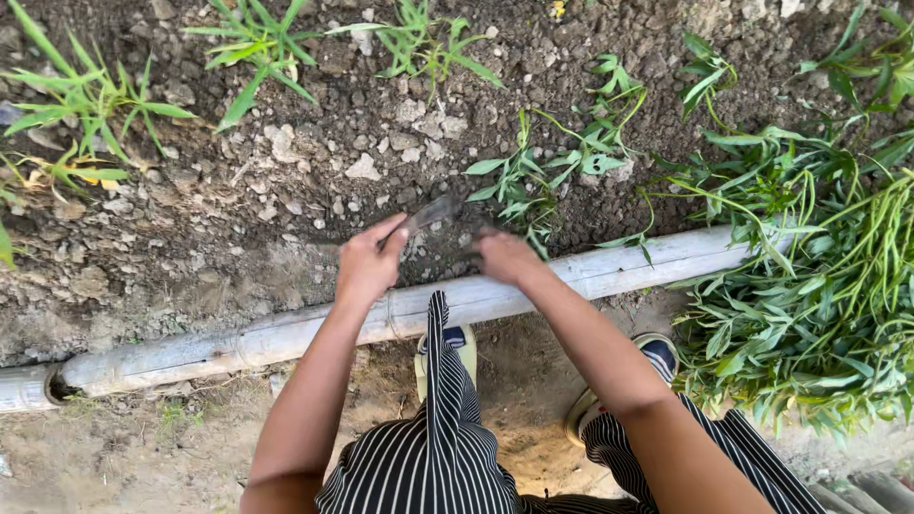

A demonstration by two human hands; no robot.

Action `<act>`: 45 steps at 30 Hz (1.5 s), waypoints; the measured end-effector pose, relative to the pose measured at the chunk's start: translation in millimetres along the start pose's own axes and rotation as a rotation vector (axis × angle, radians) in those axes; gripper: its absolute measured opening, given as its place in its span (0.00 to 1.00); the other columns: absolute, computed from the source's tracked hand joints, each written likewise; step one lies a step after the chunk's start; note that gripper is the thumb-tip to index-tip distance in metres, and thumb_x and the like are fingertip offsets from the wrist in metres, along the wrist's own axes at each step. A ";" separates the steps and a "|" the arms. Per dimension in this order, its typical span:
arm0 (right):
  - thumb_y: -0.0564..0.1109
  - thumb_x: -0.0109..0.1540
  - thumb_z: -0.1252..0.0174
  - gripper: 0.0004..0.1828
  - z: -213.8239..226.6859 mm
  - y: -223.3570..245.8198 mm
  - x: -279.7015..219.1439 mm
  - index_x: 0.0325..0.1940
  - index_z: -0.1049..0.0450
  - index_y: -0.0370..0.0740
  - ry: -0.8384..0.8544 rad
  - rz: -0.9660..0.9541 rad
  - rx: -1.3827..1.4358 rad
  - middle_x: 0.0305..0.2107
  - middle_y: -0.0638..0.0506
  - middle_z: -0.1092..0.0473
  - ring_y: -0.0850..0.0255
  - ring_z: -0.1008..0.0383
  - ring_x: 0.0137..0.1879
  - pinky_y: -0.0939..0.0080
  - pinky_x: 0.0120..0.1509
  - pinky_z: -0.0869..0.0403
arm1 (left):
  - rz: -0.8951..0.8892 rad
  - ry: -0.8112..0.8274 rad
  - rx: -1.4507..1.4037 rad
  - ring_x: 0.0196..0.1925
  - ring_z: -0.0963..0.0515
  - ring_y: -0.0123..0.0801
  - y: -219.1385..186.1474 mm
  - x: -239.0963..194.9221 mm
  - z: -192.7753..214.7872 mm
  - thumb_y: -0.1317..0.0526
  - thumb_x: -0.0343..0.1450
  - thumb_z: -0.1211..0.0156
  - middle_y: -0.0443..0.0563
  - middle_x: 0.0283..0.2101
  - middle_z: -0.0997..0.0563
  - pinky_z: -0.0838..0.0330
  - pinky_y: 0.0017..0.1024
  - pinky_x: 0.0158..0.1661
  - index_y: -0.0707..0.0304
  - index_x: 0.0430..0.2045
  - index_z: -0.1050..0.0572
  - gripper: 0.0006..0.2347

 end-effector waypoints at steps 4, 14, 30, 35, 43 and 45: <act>0.37 0.65 0.51 0.24 40.1 -30.7 -7.9 0.65 0.28 0.46 -0.079 -0.242 0.293 0.50 0.40 0.25 0.48 0.19 0.48 0.50 0.58 0.21 | -0.077 0.012 0.245 0.10 0.27 0.26 -8.8 -43.7 46.1 0.52 0.77 0.47 0.38 0.49 0.19 0.35 0.24 0.14 0.42 0.56 0.22 0.14; 0.32 0.55 0.48 0.33 115.2 40.3 -29.0 0.66 0.33 0.39 0.094 0.046 -0.259 0.54 0.33 0.30 0.39 0.24 0.55 0.43 0.59 0.26 | 0.601 0.168 -0.813 0.13 0.35 0.21 85.4 3.1 -47.2 0.57 0.74 0.37 0.49 0.24 0.19 0.41 0.20 0.14 0.63 0.53 0.20 0.15; 0.40 0.65 0.46 0.13 159.2 -3.6 6.7 0.53 0.23 0.44 -0.140 0.400 -0.224 0.41 0.43 0.25 0.44 0.25 0.53 0.42 0.72 0.33 | -0.306 -0.158 0.534 0.19 0.18 0.40 -70.0 -135.7 78.8 0.55 0.75 0.43 0.62 0.29 0.17 0.21 0.36 0.20 0.49 0.51 0.20 0.12; 0.37 0.65 0.51 0.17 120.7 -23.8 23.8 0.54 0.23 0.43 -0.052 0.394 -0.131 0.50 0.43 0.24 0.45 0.23 0.56 0.49 0.62 0.25 | -0.158 -0.283 0.434 0.21 0.19 0.44 -7.6 -19.9 -39.9 0.55 0.73 0.42 0.60 0.26 0.15 0.23 0.41 0.22 0.52 0.46 0.18 0.11; 0.51 0.47 0.29 0.55 54.9 28.4 52.8 0.74 0.46 0.37 0.084 0.596 -0.376 0.66 0.38 0.43 0.39 0.44 0.70 0.36 0.67 0.34 | 0.348 -0.177 -0.554 0.23 0.24 0.33 123.9 40.1 -60.1 0.57 0.72 0.34 0.59 0.32 0.16 0.26 0.38 0.27 0.58 0.49 0.18 0.13; 0.56 0.46 0.30 0.62 43.4 15.4 54.7 0.79 0.53 0.46 0.266 0.480 -0.864 0.74 0.51 0.56 0.51 0.52 0.77 0.39 0.72 0.37 | 0.517 0.037 -0.990 0.24 0.26 0.27 119.2 38.7 -78.2 0.56 0.73 0.36 0.55 0.38 0.16 0.33 0.33 0.27 0.59 0.50 0.17 0.13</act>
Point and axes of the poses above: each hand's wrist, its own x-axis towards the middle knuckle, its own z-axis out of the back of the hand, y = z × x, the point moved 5 cm from there along x, towards the middle knuckle
